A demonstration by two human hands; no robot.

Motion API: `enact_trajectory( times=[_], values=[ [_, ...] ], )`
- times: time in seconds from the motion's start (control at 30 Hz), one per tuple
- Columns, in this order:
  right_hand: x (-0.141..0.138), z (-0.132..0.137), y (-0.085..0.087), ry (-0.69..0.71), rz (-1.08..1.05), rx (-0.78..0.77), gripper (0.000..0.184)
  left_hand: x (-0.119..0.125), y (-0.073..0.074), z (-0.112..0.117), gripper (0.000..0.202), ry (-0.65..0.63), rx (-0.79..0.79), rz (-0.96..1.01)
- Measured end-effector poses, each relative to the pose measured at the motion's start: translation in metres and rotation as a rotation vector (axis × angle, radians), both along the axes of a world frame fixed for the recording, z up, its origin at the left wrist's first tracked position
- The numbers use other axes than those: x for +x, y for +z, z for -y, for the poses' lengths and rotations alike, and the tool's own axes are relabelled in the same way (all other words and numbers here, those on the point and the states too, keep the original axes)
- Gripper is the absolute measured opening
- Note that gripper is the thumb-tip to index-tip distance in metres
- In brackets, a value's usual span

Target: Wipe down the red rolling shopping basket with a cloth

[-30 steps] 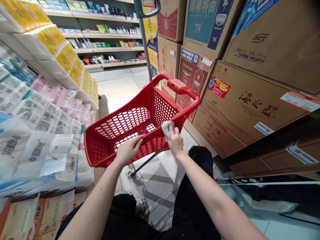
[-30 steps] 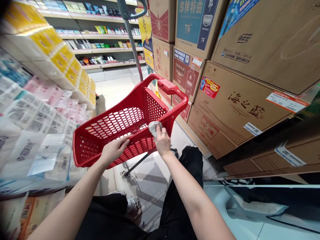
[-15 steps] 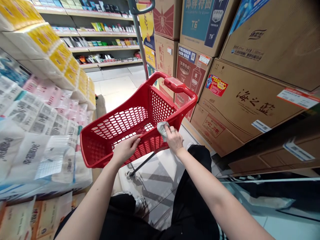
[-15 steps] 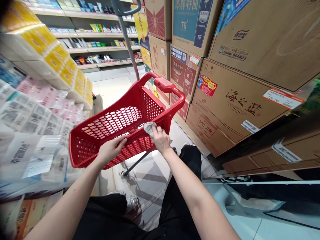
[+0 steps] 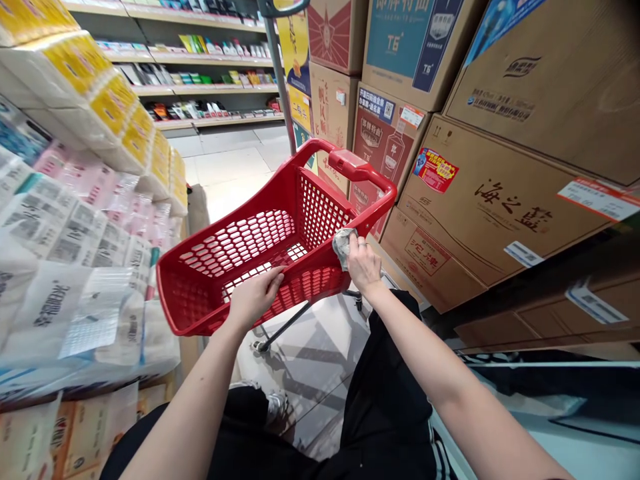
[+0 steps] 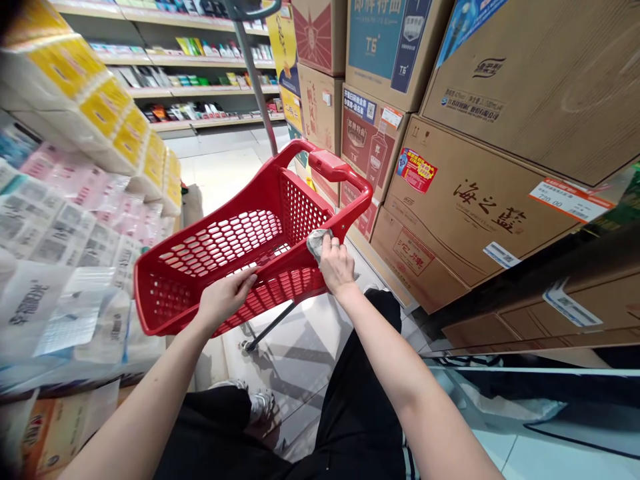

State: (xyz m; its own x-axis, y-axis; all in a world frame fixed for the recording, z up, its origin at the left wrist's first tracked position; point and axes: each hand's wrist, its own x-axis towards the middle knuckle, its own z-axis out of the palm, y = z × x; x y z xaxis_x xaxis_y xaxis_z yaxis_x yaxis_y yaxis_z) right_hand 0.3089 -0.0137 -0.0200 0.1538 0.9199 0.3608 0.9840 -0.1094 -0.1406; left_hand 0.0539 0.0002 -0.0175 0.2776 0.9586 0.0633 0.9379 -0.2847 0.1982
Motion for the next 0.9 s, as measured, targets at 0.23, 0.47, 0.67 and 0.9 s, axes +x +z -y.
enact_trajectory(
  times=[0.23, 0.47, 0.67, 0.9],
  values=[
    [0.006, 0.004, 0.009, 0.094, -0.144, 0.038, 0.044, -0.005, 0.0, 0.001, 0.046, -0.002, 0.023, 0.007],
    [0.0, 0.009, -0.007, 0.083, -0.199, 0.069, 0.05, -0.006, 0.0, 0.005, 0.047, 0.003, 0.011, -0.012],
    [-0.021, 0.023, -0.045, 0.251, -0.46, 0.133, 0.034, -0.001, 0.003, 0.009, 0.048, 0.031, -0.007, -0.028],
    [-0.03, 0.013, -0.058, -0.1, -0.662, 0.192, 0.049, 0.0, 0.002, 0.011, 0.048, 0.021, 0.0, -0.02]
  ],
)
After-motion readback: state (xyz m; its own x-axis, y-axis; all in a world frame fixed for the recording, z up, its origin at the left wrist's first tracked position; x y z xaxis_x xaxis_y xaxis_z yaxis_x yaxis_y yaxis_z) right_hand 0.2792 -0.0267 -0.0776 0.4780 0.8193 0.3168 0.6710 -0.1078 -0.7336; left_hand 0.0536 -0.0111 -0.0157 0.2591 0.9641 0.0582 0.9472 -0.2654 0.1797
